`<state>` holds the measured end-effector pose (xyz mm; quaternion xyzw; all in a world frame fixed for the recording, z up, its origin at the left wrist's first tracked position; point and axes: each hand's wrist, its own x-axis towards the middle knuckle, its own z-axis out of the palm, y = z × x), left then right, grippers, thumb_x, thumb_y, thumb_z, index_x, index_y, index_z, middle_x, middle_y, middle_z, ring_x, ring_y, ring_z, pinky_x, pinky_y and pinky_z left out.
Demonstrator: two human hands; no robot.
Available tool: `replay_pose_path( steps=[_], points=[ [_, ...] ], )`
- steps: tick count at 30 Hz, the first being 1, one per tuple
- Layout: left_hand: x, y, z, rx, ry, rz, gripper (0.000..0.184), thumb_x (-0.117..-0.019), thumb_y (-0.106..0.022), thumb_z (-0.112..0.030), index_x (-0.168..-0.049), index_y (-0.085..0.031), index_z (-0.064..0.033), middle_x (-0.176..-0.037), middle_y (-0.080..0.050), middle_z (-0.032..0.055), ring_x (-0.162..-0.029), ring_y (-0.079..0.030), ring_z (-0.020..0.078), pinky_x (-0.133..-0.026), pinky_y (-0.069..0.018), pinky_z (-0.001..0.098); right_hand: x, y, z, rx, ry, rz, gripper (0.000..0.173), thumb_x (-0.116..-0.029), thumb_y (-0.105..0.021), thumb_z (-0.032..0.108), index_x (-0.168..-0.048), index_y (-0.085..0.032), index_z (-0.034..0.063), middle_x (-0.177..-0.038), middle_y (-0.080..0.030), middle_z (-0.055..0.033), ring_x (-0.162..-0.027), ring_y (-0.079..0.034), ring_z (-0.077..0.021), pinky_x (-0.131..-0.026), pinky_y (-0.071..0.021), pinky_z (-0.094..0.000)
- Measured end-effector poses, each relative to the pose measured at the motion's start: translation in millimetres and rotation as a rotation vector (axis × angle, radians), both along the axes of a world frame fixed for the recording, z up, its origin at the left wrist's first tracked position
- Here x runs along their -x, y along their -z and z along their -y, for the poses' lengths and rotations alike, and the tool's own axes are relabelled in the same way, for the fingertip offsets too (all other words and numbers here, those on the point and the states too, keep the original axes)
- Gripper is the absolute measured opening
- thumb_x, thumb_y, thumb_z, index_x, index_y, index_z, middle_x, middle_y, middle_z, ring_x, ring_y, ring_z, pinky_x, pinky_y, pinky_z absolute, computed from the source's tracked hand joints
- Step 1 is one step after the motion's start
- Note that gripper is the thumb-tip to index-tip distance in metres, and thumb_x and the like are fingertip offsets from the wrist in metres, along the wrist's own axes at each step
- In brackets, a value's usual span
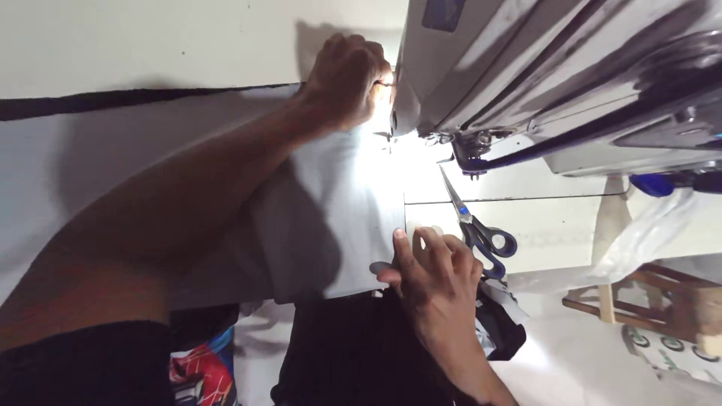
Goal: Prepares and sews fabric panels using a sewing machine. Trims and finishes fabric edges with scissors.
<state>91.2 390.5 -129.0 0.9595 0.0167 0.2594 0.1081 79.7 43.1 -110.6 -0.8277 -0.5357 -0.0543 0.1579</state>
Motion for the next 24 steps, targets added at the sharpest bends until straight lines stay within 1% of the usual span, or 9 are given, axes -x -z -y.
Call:
replay_pose_path(
  steps=[2, 5, 9, 11, 13, 15, 19, 22, 24],
  points=[
    [-18.5, 34.8, -31.0, -0.017, 0.028, 0.05, 0.026, -0.0987, -0.05, -0.033, -0.087, -0.07, -0.0212, -0.089, -0.065, -0.0006, -0.088, -0.065, 0.0185, -0.077, -0.0502, 0.0429, -1.9, 0.5, -4.8, -0.001, -0.003, 0.009, 0.059, -0.1013, -0.041, 0.067, -0.129, -0.072, 0.0255, -0.126, -0.067, -0.0111, -0.113, -0.056, -0.0323, -0.085, -0.0405, -0.0468],
    [-25.4, 32.6, -39.9, 0.026, -0.004, -0.036, 0.026, -0.0981, -0.05, -0.033, -0.09, -0.072, -0.0214, -0.092, -0.066, -0.0008, -0.09, -0.065, 0.0177, -0.076, -0.0507, 0.0428, -5.4, -1.0, -12.6, 0.007, -0.012, 0.023, 0.058, -0.1019, -0.042, 0.065, -0.13, -0.072, 0.0243, -0.126, -0.066, -0.0113, -0.113, -0.055, -0.0325, -0.085, -0.0402, -0.0469],
    [-32.4, 31.1, -50.2, 0.007, 0.056, 0.059, 0.026, -0.0993, -0.051, -0.031, -0.088, -0.071, -0.0184, -0.089, -0.066, 0.0009, -0.085, -0.066, 0.0181, -0.072, -0.051, 0.0415, -10.5, -3.6, -24.6, 0.035, -0.007, 0.064, 0.055, -0.1024, -0.042, 0.063, -0.129, -0.072, 0.0256, -0.126, -0.067, -0.0118, -0.114, -0.056, -0.0346, -0.083, -0.0412, -0.0481],
    [-29.1, 15.1, -44.3, -0.005, 0.05, 0.057, 0.026, -0.0987, -0.052, -0.028, -0.087, -0.072, -0.0154, -0.088, -0.067, 0.0039, -0.083, -0.067, 0.0206, -0.07, -0.0513, 0.0419, -13.8, -4.1, -30.1, 0.037, -0.007, 0.07, 0.053, -0.1022, -0.044, 0.062, -0.129, -0.072, 0.0264, -0.126, -0.066, -0.0121, -0.113, -0.056, -0.0344, -0.083, -0.0408, -0.0482],
    [-10.0, -44.8, -13.9, 0.093, -0.02, -0.246, 0.025, -0.1012, -0.053, -0.014, -0.095, -0.073, -0.0002, -0.098, -0.07, 0.0199, -0.097, -0.068, 0.0374, -0.082, -0.0493, 0.0546, -16.7, -4.6, -34.9, 0.026, -0.012, 0.07, 0.052, -0.1022, -0.044, 0.061, -0.127, -0.073, 0.0254, -0.124, -0.067, -0.0128, -0.112, -0.056, -0.0345, -0.083, -0.0407, -0.0485],
    [-7.7, -58.7, -6.4, 0.109, -0.065, -0.256, 0.024, -0.0972, -0.055, -0.013, -0.09, -0.071, 0.0035, -0.095, -0.069, 0.0243, -0.095, -0.068, 0.0441, -0.079, -0.0477, 0.0602, -19.5, -4.2, -39.8, 0.019, -0.007, 0.073, 0.051, -0.1023, -0.045, 0.06, -0.126, -0.074, 0.026, -0.123, -0.066, -0.0132, -0.111, -0.057, -0.0349, -0.083, -0.0412, -0.0491],
    [-18.9, -40.3, -29.3, 0.096, -0.035, -0.177, 0.026, -0.0978, -0.057, -0.02, -0.093, -0.071, 0.001, -0.098, -0.068, 0.0236, -0.096, -0.067, 0.0448, -0.081, -0.0482, 0.0619, -25.6, -3.2, -50.3, 0.012, 0.002, 0.085, 0.048, -0.1018, -0.047, 0.058, -0.124, -0.075, 0.0265, -0.118, -0.067, -0.0129, -0.107, -0.056, -0.0341, -0.08, -0.0403, -0.0484],
    [-49.7, 16.8, -77.0, -0.012, 0.053, 0.059, 0.029, -0.0983, -0.054, -0.035, -0.09, -0.072, -0.0135, -0.088, -0.065, 0.0071, -0.083, -0.066, 0.0262, -0.069, -0.0507, 0.0476, -29.8, -3.1, -58.3, 0.006, 0.0, 0.077, 0.05, -0.1016, -0.047, 0.059, -0.123, -0.076, 0.0251, -0.117, -0.068, -0.0126, -0.104, -0.057, -0.0326, -0.079, -0.0396, -0.0468],
    [-59.3, 24.8, -92.1, -0.012, 0.077, 0.041, 0.03, -0.0994, -0.053, -0.036, -0.092, -0.071, -0.0142, -0.09, -0.066, 0.0056, -0.086, -0.067, 0.0241, -0.071, -0.0516, 0.0473, -32.7, -4.0, -64.2, 0.016, 0.003, 0.078, 0.05, -0.1013, -0.046, 0.06, -0.123, -0.076, 0.0261, -0.115, -0.067, -0.0123, -0.103, -0.056, -0.0322, -0.077, -0.0397, -0.0456]
  ],
)
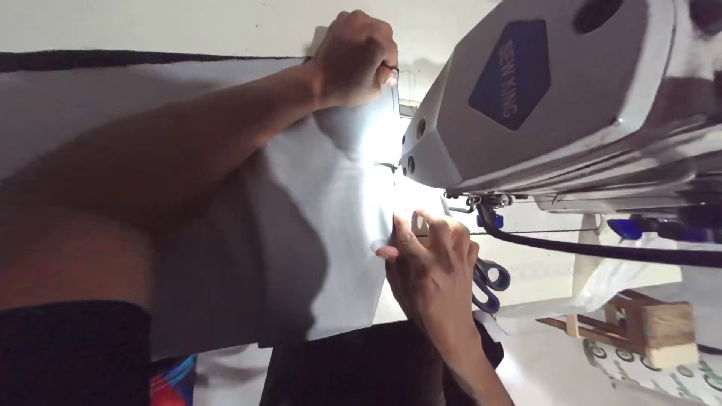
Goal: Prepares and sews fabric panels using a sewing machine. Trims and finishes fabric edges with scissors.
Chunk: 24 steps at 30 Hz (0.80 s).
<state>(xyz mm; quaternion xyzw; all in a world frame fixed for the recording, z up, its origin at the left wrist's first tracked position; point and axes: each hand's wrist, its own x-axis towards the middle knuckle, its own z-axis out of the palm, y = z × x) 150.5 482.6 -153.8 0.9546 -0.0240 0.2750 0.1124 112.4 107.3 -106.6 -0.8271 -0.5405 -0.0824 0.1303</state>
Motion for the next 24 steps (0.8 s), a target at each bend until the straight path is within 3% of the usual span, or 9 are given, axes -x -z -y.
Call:
replay_pose_path(
  steps=[4, 6, 8, 10, 12, 14, 17, 19, 24],
  points=[
    [-8.1, -3.2, -10.8, 0.014, -0.001, -0.038, 0.03, -0.0985, -0.054, -0.036, -0.093, -0.073, -0.0129, -0.091, -0.068, 0.0069, -0.088, -0.068, 0.0252, -0.073, -0.0524, 0.0491, -0.9, -2.3, -13.3, 0.025, 0.031, -0.005, 0.049, -0.1002, -0.048, 0.06, -0.124, -0.076, 0.0289, -0.112, -0.068, -0.0135, -0.099, -0.057, -0.0334, -0.077, -0.0393, -0.0478],
    [-4.9, -13.1, -4.6, 0.031, -0.038, -0.081, 0.03, -0.0981, -0.055, -0.036, -0.093, -0.073, -0.0132, -0.091, -0.068, 0.0072, -0.088, -0.068, 0.0262, -0.073, -0.0523, 0.0503, -7.0, -5.8, -6.8, -0.05, 0.087, -0.034, 0.044, -0.098, -0.055, 0.057, -0.116, -0.079, 0.0253, -0.113, -0.069, -0.0175, -0.106, -0.059, -0.0356, -0.083, -0.0432, -0.0502],
    [7.7, -53.6, 13.3, 0.111, -0.111, -0.257, 0.026, -0.0987, -0.058, -0.026, -0.096, -0.072, -0.0042, -0.096, -0.07, 0.0177, -0.094, -0.068, 0.0382, -0.08, -0.0499, 0.0597, -31.6, -17.5, 21.1, -0.276, 0.203, -0.023, 0.041, -0.0952, -0.068, 0.04, -0.109, -0.078, 0.0033, -0.124, -0.065, -0.0288, -0.122, -0.059, -0.0365, -0.104, -0.044, -0.0472],
    [11.2, -64.4, 15.6, 0.144, -0.152, -0.319, 0.026, -0.0973, -0.055, -0.021, -0.09, -0.068, -0.0001, -0.095, -0.067, 0.0205, -0.093, -0.066, 0.0409, -0.079, -0.0477, 0.0617, -79.1, -31.6, 63.2, -0.256, 0.365, 0.205, 0.049, -0.1018, -0.061, 0.03, -0.129, -0.064, -0.0101, -0.136, -0.059, -0.0341, -0.131, -0.056, -0.0438, -0.113, -0.0394, -0.0506],
    [6.0, -58.7, 7.2, 0.127, -0.117, -0.308, 0.028, -0.0985, -0.052, -0.021, -0.089, -0.068, -0.0005, -0.096, -0.066, 0.0193, -0.093, -0.066, 0.039, -0.078, -0.0476, 0.0604, -117.5, -30.7, 98.1, -0.11, 0.589, 0.284, 0.057, -0.1056, -0.055, 0.035, -0.143, -0.054, -0.0079, -0.147, -0.053, -0.0307, -0.138, -0.049, -0.0488, -0.115, -0.0351, -0.0612],
    [-0.4, -57.8, -0.9, 0.132, -0.103, -0.309, 0.028, -0.0999, -0.052, -0.021, -0.096, -0.071, -0.001, -0.1, -0.068, 0.0195, -0.097, -0.066, 0.039, -0.082, -0.0485, 0.061, -132.7, -27.4, 109.9, -0.009, 0.646, 0.272, 0.053, -0.1075, -0.049, 0.033, -0.144, -0.055, -0.0052, -0.149, -0.053, -0.0266, -0.142, -0.045, -0.0482, -0.115, -0.0327, -0.0658],
    [1.9, -61.4, 3.3, 0.188, -0.133, -0.355, 0.025, -0.1014, -0.052, -0.018, -0.096, -0.068, 0.0014, -0.099, -0.065, 0.0208, -0.098, -0.063, 0.0394, -0.084, -0.0465, 0.0611, -139.7, -24.9, 113.6, 0.123, 0.53, 0.146, 0.042, -0.1067, -0.05, 0.026, -0.126, -0.068, -0.0062, -0.133, -0.064, -0.0285, -0.132, -0.054, -0.0531, -0.105, -0.0402, -0.0713],
    [2.3, -64.5, 7.7, 0.189, -0.123, -0.337, 0.024, -0.1014, -0.053, -0.017, -0.095, -0.068, 0.002, -0.098, -0.065, 0.0212, -0.097, -0.064, 0.0393, -0.083, -0.0462, 0.0607, -146.4, -24.0, 112.4, 0.2, 0.482, 0.068, 0.042, -0.1068, -0.05, 0.029, -0.12, -0.07, -0.0064, -0.126, -0.067, -0.0313, -0.123, -0.059, -0.0558, -0.094, -0.0448, -0.0739],
    [0.6, -59.4, 4.2, 0.141, -0.084, -0.316, 0.025, -0.0986, -0.054, -0.02, -0.095, -0.071, -0.0013, -0.101, -0.067, 0.0191, -0.099, -0.066, 0.0386, -0.084, -0.0481, 0.0607, -140.5, -30.3, 112.3, 0.106, 0.526, 0.129, 0.051, -0.107, -0.051, 0.031, -0.137, -0.059, -0.0097, -0.144, -0.055, -0.032, -0.137, -0.049, -0.0518, -0.115, -0.0366, -0.0646]
  ],
)
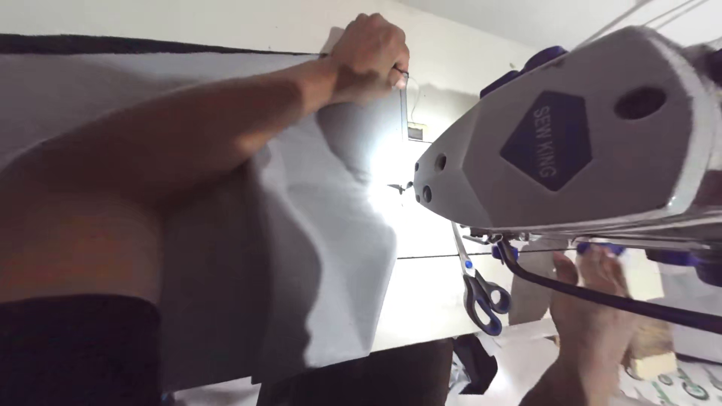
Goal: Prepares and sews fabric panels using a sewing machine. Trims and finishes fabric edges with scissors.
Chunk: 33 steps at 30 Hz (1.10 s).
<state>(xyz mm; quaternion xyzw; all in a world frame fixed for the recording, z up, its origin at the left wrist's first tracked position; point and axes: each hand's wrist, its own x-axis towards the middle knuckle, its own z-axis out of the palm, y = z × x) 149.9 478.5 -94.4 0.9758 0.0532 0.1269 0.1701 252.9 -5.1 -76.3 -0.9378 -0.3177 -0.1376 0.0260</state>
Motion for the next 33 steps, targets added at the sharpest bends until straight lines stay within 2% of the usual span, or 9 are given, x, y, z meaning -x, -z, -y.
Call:
replay_pose_path(
  steps=[5, 10, 13, 17, 20, 23, 28, 30, 33],
  points=[
    [-3.0, 0.4, -9.8, 0.048, 0.06, -0.006, 0.024, -0.0997, -0.056, -0.016, -0.099, -0.071, 0.0029, -0.104, -0.067, 0.023, -0.101, -0.066, 0.0413, -0.088, -0.0478, 0.0635, 34.2, -11.0, -17.2, -0.156, -0.069, 0.186, 0.068, -0.1006, -0.06, 0.042, -0.145, -0.051, -0.008, -0.148, -0.05, -0.0326, -0.141, -0.045, -0.0508, -0.117, -0.0338, -0.0623],
    [9.8, -7.7, 6.8, -0.05, 0.04, -0.012, 0.022, -0.098, -0.057, -0.013, -0.113, -0.07, -0.0035, -0.117, -0.065, 0.0242, -0.117, -0.058, 0.0475, -0.094, -0.0463, 0.0662, 73.3, -17.0, -100.4, -0.184, -0.317, 0.074, 0.066, -0.097, -0.057, 0.057, -0.11, -0.072, -0.0056, -0.107, -0.072, -0.0244, -0.105, -0.067, -0.0436, -0.087, -0.0532, -0.0562],
    [40.7, -14.0, 40.0, -0.101, 0.114, 0.116, 0.032, -0.0959, -0.06, -0.017, -0.125, -0.068, -0.0063, -0.128, -0.065, 0.0213, -0.124, -0.056, 0.0468, -0.098, -0.043, 0.0662, 71.9, -12.2, -131.1, -0.241, -0.368, 0.202, 0.045, -0.099, -0.061, 0.038, -0.079, -0.065, -0.0027, -0.075, -0.065, -0.0202, -0.078, -0.067, -0.0411, -0.063, -0.05, -0.0511],
    [89.0, -33.0, 101.0, 0.028, 0.212, -0.074, 0.031, -0.0935, -0.068, -0.012, -0.122, -0.07, -0.0026, -0.135, -0.064, 0.02, -0.137, -0.05, 0.0391, -0.116, -0.0337, 0.0579, 87.8, -27.6, -82.5, -0.189, -0.354, -0.158, 0.04, -0.0974, -0.066, 0.04, -0.101, -0.072, 0.0001, -0.094, -0.071, -0.0191, -0.09, -0.068, -0.041, -0.07, -0.0552, -0.055],
    [97.1, -9.9, 109.9, 0.014, 0.24, -0.025, 0.024, -0.0977, -0.059, -0.02, -0.109, -0.074, -0.005, -0.126, -0.067, 0.0148, -0.131, -0.055, 0.0329, -0.112, -0.0407, 0.0528, 102.1, -18.0, -32.4, -0.078, -0.38, -0.343, 0.027, -0.0971, -0.065, 0.02, -0.119, -0.075, 0.009, -0.118, -0.073, -0.012, -0.102, -0.07, -0.0361, -0.081, -0.0584, -0.0531],
    [96.7, 4.6, 111.9, -0.066, 0.266, 0.101, 0.021, -0.0961, -0.056, -0.017, -0.095, -0.073, -0.0042, -0.117, -0.069, 0.0154, -0.123, -0.059, 0.0344, -0.104, -0.0446, 0.0538, 108.7, -8.3, -13.3, -0.001, -0.37, -0.314, 0.044, -0.0927, -0.064, 0.002, -0.136, -0.068, 0.0095, -0.136, -0.066, -0.0123, -0.111, -0.067, -0.0404, -0.085, -0.0575, -0.0551],
    [113.1, 16.5, 104.3, -0.069, 0.203, 0.123, 0.03, -0.1032, -0.052, -0.028, -0.103, -0.076, -0.0098, -0.11, -0.07, 0.0113, -0.116, -0.063, 0.031, -0.103, -0.0481, 0.0509, 109.3, -11.5, -13.1, -0.088, -0.324, -0.379, 0.04, -0.0903, -0.07, 0.009, -0.13, -0.068, 0.0023, -0.11, -0.073, -0.0151, -0.085, -0.073, -0.031, -0.069, -0.0601, -0.0502],
    [139.8, 23.3, 101.9, -0.025, 0.147, 0.156, 0.032, -0.1054, -0.052, -0.032, -0.104, -0.076, -0.0109, -0.11, -0.072, 0.0103, -0.115, -0.065, 0.0296, -0.102, -0.05, 0.05, 112.6, -19.2, -11.6, -0.241, -0.327, -0.723, 0.052, -0.0946, -0.064, 0.018, -0.144, -0.055, 0.0041, -0.117, -0.072, -0.0041, -0.08, -0.073, -0.0134, -0.068, -0.063, -0.0326],
    [192.0, 22.3, 108.3, 0.063, 0.106, 0.207, 0.029, -0.1039, -0.055, -0.027, -0.1, -0.075, -0.0068, -0.108, -0.071, 0.0114, -0.115, -0.063, 0.0292, -0.103, -0.048, 0.0468, 128.5, -23.4, -20.1, -0.599, -0.412, -1.357, 0.057, -0.0919, -0.07, 0.02, -0.145, -0.054, 0.0061, -0.113, -0.071, -0.0046, -0.069, -0.071, -0.0145, -0.056, -0.0631, -0.0305]
  ],
)
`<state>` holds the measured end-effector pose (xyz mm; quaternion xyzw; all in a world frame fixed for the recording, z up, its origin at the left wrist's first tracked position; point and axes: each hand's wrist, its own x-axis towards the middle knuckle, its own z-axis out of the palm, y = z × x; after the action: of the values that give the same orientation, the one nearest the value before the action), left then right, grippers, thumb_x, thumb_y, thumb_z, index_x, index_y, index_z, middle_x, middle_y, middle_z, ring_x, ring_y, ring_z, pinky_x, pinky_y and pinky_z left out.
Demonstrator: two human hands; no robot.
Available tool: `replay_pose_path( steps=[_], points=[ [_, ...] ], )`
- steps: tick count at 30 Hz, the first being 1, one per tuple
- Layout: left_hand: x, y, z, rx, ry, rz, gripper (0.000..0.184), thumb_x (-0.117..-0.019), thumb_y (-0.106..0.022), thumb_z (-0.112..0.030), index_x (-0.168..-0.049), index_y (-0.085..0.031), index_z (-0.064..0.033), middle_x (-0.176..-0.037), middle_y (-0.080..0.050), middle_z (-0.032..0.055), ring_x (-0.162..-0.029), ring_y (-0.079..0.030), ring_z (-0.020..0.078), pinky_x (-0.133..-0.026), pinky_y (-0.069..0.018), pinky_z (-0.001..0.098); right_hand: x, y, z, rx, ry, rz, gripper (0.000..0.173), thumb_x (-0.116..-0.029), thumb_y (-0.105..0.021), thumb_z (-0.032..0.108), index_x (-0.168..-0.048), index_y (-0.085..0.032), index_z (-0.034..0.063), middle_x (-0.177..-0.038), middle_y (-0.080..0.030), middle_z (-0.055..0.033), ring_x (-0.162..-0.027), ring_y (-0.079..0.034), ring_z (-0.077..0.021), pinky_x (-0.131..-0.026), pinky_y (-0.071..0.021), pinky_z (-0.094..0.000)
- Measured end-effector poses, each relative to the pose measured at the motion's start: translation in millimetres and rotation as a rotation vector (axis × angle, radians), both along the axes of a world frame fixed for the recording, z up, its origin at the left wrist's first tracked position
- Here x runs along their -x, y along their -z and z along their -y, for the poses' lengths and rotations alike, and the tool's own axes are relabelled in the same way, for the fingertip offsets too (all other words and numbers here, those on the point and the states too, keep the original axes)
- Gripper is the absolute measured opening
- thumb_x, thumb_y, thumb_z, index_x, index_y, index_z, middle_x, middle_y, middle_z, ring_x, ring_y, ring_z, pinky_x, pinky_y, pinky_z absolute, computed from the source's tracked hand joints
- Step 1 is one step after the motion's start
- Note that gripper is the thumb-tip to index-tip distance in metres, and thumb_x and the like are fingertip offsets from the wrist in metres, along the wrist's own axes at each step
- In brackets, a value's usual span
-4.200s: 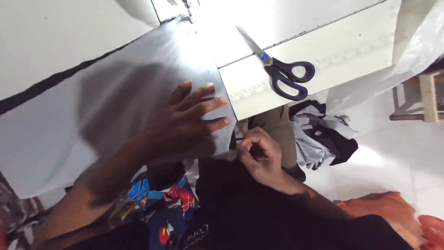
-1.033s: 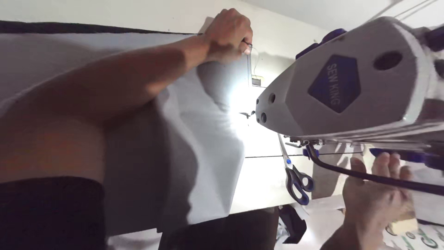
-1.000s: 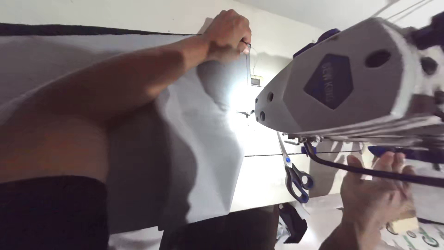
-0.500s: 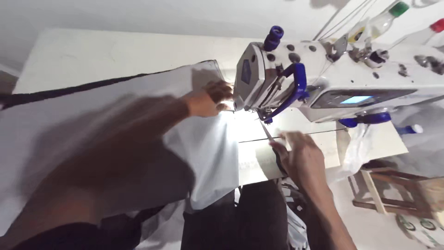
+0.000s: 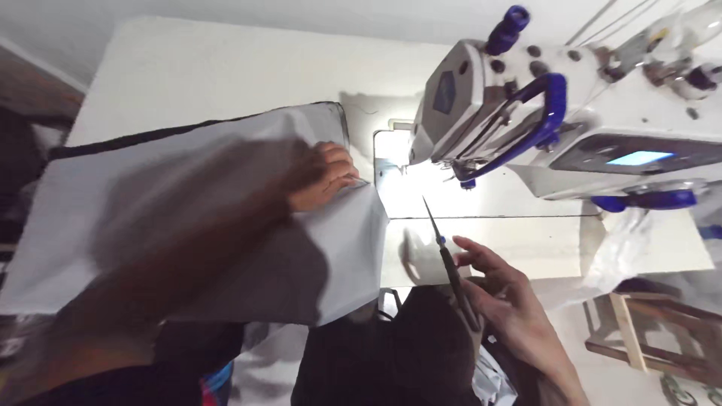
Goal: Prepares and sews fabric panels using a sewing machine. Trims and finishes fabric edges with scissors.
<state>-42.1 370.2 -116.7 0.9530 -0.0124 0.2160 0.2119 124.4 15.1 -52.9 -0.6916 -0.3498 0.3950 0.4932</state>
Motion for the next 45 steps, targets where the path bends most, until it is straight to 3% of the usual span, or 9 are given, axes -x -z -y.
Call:
replay_pose_path(
  steps=[7, 11, 14, 18, 22, 25, 31, 38, 45],
  points=[
    [66.1, -7.8, 41.2, 0.285, -0.051, 0.076, 0.022, -0.1019, -0.06, -0.019, -0.098, -0.073, -0.0012, -0.111, -0.069, 0.0115, -0.122, -0.06, 0.0186, -0.109, -0.0468, 0.0328, 58.2, 16.5, -60.5, -0.071, -0.24, -0.28, 0.032, -0.1035, -0.054, 0.016, -0.133, -0.061, 0.0049, -0.098, -0.07, -0.0036, -0.063, -0.064, -0.0093, -0.052, -0.0555, -0.0242],
    [67.3, 12.7, 60.9, 0.31, 0.249, 0.238, 0.033, -0.1042, -0.06, -0.03, -0.09, -0.074, -0.0042, -0.096, -0.073, 0.0095, -0.114, -0.066, 0.0191, -0.106, -0.0492, 0.0338, 56.3, 12.0, -49.5, -0.171, -0.212, 0.256, 0.04, -0.0979, -0.061, 0.014, -0.136, -0.064, 0.0039, -0.117, -0.068, -0.0058, -0.083, -0.066, -0.0036, -0.07, -0.059, -0.0193],
    [76.0, -1.5, 82.6, 0.299, 0.492, 0.024, 0.026, -0.1009, -0.065, -0.032, -0.095, -0.079, -0.011, -0.099, -0.074, 0.0047, -0.115, -0.065, 0.0211, -0.104, -0.0509, 0.0364, 52.2, 13.2, -29.1, -0.072, -0.284, 0.66, 0.043, -0.0962, -0.062, 0.033, -0.136, -0.068, 0.0176, -0.117, -0.065, -0.0056, -0.078, -0.063, -0.0054, -0.063, -0.0563, -0.0244],
    [83.3, -3.3, 87.1, 0.401, 0.354, 0.139, 0.025, -0.0979, -0.07, -0.028, -0.094, -0.075, -0.0046, -0.105, -0.074, 0.0094, -0.117, -0.066, 0.0211, -0.106, -0.0515, 0.0375, 65.1, 27.5, -28.1, -0.021, -0.338, 0.93, 0.039, -0.0975, -0.059, 0.027, -0.134, -0.069, 0.0239, -0.116, -0.066, -0.0111, -0.087, -0.067, -0.0224, -0.067, -0.0563, -0.0395],
    [65.6, -18.2, 46.2, 0.016, -0.195, -0.059, 0.042, -0.0959, -0.068, -0.018, -0.136, -0.062, -0.006, -0.134, -0.063, 0.0158, -0.128, -0.058, 0.0312, -0.112, -0.0438, 0.0493, 71.7, 27.0, -32.0, 0.016, -0.343, 1.006, 0.038, -0.0971, -0.06, 0.028, -0.134, -0.07, 0.0239, -0.113, -0.066, -0.0128, -0.086, -0.068, -0.0262, -0.064, -0.0557, -0.0417],
    [40.7, -35.0, 11.6, 0.044, -0.117, -0.276, 0.072, -0.0915, -0.075, -0.015, -0.157, -0.043, -0.0189, -0.116, -0.072, 0.0065, -0.101, -0.07, 0.0245, -0.092, -0.0569, 0.0461, 70.0, 26.7, -33.0, 0.009, -0.351, 0.99, 0.04, -0.0958, -0.06, 0.026, -0.134, -0.07, 0.0241, -0.114, -0.065, -0.0132, -0.083, -0.067, -0.0258, -0.062, -0.0554, -0.0414],
    [-11.5, -51.9, -6.6, 0.524, 0.239, -0.474, 0.008, -0.0896, -0.075, -0.006, -0.096, -0.079, -0.0049, -0.087, -0.076, 0.0027, -0.078, -0.071, 0.0062, -0.073, -0.06, 0.0243, 69.9, 24.8, -32.2, 0.043, -0.354, 0.927, 0.041, -0.0939, -0.063, 0.024, -0.135, -0.07, 0.0255, -0.115, -0.066, -0.0124, -0.085, -0.068, -0.0248, -0.065, -0.0569, -0.0421],
    [-10.8, -40.5, -3.5, 0.608, -0.071, -0.037, 0.008, -0.0888, -0.075, -0.004, -0.096, -0.078, -0.0019, -0.092, -0.077, 0.005, -0.081, -0.072, 0.0057, -0.077, -0.0604, 0.0238, 35.7, 10.5, -36.8, -0.068, -0.315, 0.525, 0.041, -0.0908, -0.069, 0.034, -0.129, -0.073, 0.0208, -0.114, -0.066, -0.0043, -0.079, -0.061, -0.0013, -0.062, -0.0522, -0.0176],
    [-10.6, -40.4, 5.1, 0.481, -0.122, 0.089, 0.004, -0.0847, -0.081, -0.008, -0.088, -0.082, -0.0092, -0.09, -0.073, 0.0051, -0.091, -0.066, 0.0085, -0.085, -0.0537, 0.0234, 22.0, 5.0, -96.1, -0.12, -0.214, 0.728, 0.038, -0.0975, -0.061, 0.034, -0.127, -0.074, 0.0161, -0.105, -0.068, -0.0075, -0.078, -0.06, -0.0075, -0.066, -0.0502, -0.0243]
  ],
)
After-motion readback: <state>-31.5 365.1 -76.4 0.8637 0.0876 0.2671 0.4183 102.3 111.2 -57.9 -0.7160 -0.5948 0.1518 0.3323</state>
